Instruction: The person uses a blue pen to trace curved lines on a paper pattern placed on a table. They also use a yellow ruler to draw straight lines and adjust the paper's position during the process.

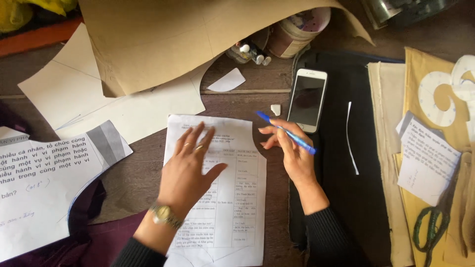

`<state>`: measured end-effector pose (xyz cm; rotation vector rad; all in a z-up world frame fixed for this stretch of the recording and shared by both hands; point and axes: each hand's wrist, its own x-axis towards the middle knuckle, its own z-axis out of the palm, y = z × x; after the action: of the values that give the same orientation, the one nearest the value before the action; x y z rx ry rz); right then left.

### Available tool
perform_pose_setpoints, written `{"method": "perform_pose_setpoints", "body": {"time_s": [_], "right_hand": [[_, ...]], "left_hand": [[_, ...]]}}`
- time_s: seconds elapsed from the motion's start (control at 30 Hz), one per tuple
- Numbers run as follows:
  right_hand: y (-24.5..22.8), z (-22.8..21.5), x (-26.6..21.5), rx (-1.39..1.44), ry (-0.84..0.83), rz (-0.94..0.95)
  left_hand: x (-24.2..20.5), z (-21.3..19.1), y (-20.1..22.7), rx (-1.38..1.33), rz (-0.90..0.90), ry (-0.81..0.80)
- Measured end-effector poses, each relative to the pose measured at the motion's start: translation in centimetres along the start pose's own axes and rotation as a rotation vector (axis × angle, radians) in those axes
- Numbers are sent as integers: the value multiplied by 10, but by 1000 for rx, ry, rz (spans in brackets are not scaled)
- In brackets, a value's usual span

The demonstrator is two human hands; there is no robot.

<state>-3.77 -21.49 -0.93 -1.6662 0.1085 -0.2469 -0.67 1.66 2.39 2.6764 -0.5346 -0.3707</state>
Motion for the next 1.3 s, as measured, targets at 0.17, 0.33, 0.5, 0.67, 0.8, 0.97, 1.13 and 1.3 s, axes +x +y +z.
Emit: {"method": "perform_pose_setpoints", "body": {"time_s": [0.17, 0.33, 0.5, 0.67, 0.8, 0.97, 1.13, 1.3], "right_hand": [[-23, -15, -28, -192, -99, -100], [-28, -9, -54, -455, -402, -177], [-24, 0, -64, -595, -356, -228], [-28, 5, -67, -610, -328, -247], [-26, 8, -70, -610, -277, -221], [-35, 7, -72, -568, -258, -191], [-59, 6, -71, -383, 81, -137], [-58, -2, -79, -394, 164, -139]], "left_hand": [[-30, 6, -36, -91, -133, 287], [-38, 4, -58, -272, -524, 111], [-44, -4, -60, -528, -597, 67], [-53, -17, -49, -985, -620, 77], [-64, -14, -39, -1104, -560, -4], [-67, -12, -38, -736, -517, -90], [-41, -34, -61, -625, -159, -60], [21, -68, -65, -370, -8, -305]]}}
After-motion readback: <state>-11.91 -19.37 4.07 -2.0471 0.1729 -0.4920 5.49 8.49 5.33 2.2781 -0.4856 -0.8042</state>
